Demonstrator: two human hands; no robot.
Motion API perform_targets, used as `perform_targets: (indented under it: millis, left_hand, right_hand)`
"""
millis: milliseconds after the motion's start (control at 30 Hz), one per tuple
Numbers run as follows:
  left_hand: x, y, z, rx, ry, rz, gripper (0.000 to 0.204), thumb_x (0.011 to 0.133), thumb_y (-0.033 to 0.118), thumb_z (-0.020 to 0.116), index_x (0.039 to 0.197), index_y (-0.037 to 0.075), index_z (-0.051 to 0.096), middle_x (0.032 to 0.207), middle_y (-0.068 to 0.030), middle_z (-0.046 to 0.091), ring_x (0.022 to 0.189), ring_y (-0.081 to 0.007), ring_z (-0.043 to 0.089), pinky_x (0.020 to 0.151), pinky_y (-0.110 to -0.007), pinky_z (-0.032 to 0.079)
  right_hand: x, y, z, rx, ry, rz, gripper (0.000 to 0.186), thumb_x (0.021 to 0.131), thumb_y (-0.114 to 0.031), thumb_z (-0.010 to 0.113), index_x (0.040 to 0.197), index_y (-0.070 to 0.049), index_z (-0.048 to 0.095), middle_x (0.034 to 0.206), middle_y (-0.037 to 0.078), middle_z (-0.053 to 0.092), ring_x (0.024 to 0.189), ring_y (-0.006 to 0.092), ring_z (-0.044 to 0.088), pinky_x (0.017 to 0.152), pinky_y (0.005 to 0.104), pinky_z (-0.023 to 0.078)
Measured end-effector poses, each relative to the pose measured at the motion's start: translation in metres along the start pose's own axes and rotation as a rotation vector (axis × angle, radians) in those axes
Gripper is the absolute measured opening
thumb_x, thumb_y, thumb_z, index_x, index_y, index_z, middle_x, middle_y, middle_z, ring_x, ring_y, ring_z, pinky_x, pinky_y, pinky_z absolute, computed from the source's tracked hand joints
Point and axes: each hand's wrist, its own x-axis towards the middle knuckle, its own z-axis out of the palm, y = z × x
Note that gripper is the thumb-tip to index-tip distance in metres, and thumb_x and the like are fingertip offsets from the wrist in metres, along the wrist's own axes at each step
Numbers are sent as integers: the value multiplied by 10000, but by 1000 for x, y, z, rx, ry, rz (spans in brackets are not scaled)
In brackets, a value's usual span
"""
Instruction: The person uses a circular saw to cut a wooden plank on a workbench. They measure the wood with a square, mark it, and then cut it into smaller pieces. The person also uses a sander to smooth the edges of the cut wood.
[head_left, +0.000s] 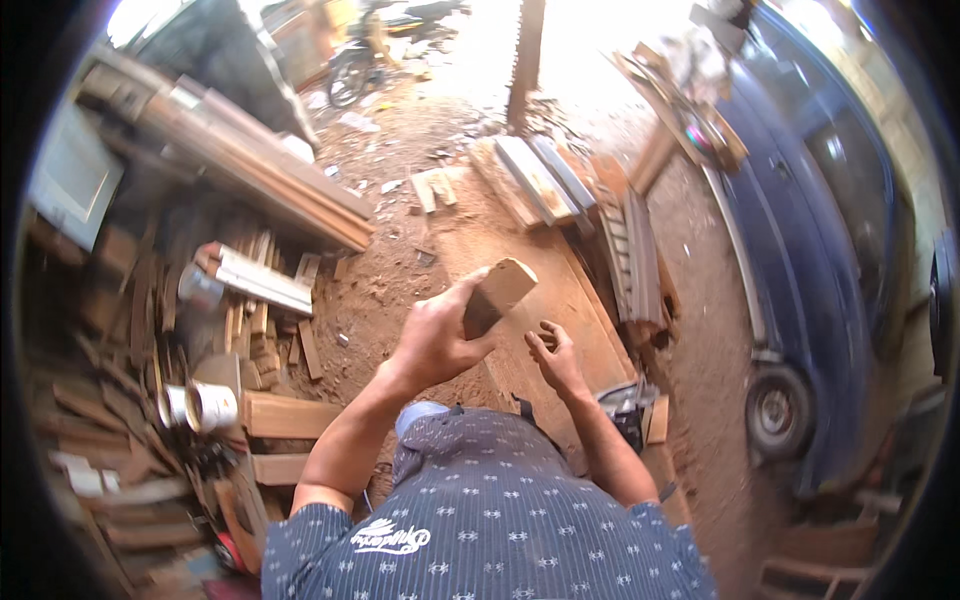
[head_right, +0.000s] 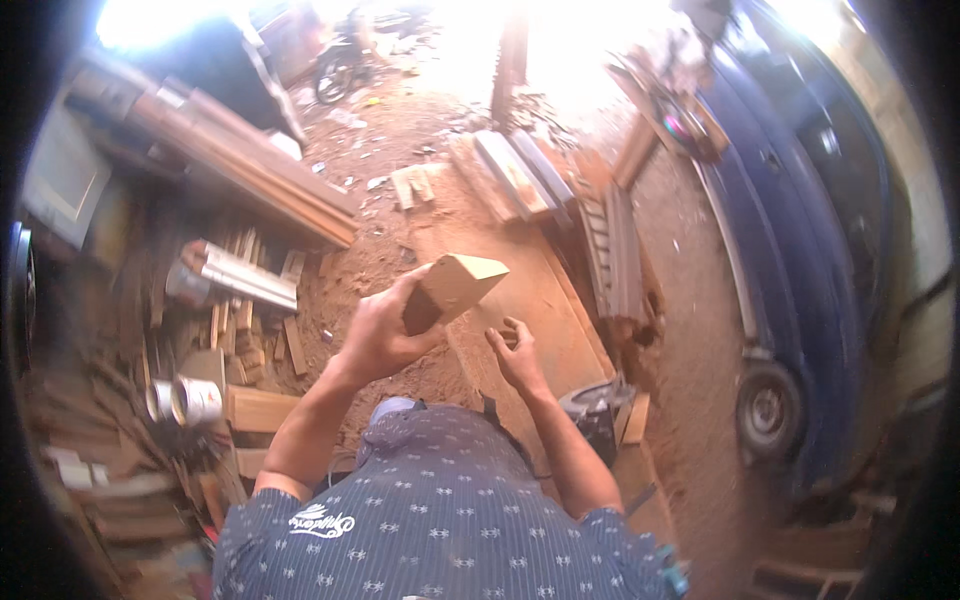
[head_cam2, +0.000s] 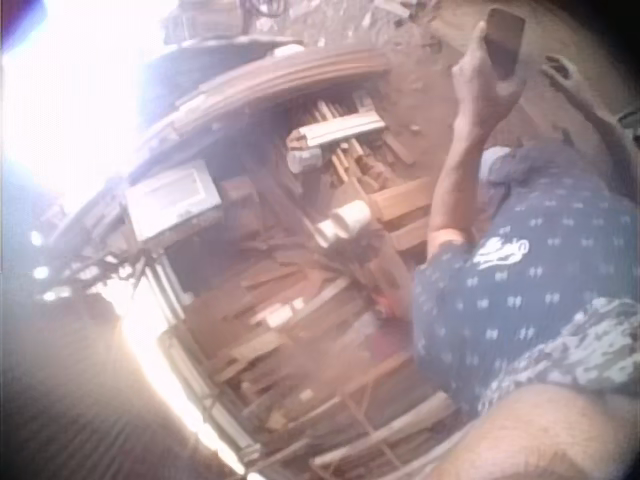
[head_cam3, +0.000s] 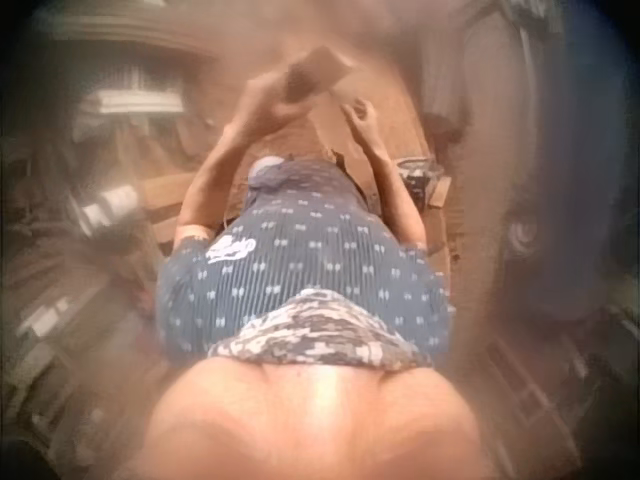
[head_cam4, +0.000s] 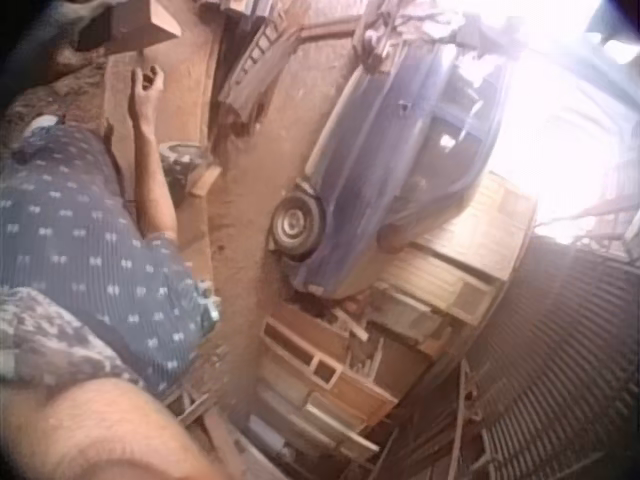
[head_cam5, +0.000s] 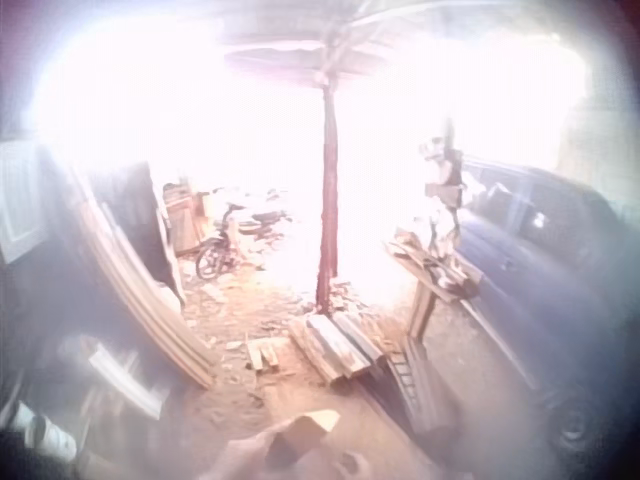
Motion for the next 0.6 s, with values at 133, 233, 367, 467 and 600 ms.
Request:
perform_targets:
  millis: [133,233,367,467,600]
  left_hand:
    - [6,18,-3,72,-118,86,669,677,132,771,1314,73,577,1097,-187,683,999,-322,675,884,-394,543]
    - [-2,-17,0,14,10,78,708,642,93,850,1291,62,571,1152,-107,660,1076,-235,625,933,-373,517]
    - [-3,-7,29,-323,12,66,836,610,140,935,1318,50,499,1192,-90,612,1100,-223,585,1004,-373,461]
    - [-9,-44,48,-156,151,286,839,628,326,915,1302,37,509,1203,-92,556,1141,-257,537,1000,-422,432]
    - [-20,-46,68,-356,86,195,768,604,375,940,1159,41,527,1118,-87,574,1071,-238,564,998,-430,449]
  right_hand:
    - [-51,-40,-42,124,196,-229,358,935,-267,679,1145,21,648,990,169,712,918,199,685,789,329,549]
    - [-103,-63,-105,-8,628,-473,256,943,-222,664,1068,1,654,913,123,706,863,167,680,745,314,541]
    - [-165,42,-215,-109,1385,-161,297,947,-246,645,1139,-20,622,1038,158,692,893,224,678,766,364,543]
    - [-248,194,-246,-583,1373,592,409,927,-268,641,1251,-34,556,1330,225,540,1183,338,570,988,446,470]
    - [-326,289,-198,-619,1182,1248,544,895,-225,640,1378,-61,452,1314,230,510,1240,385,492,1010,499,432]
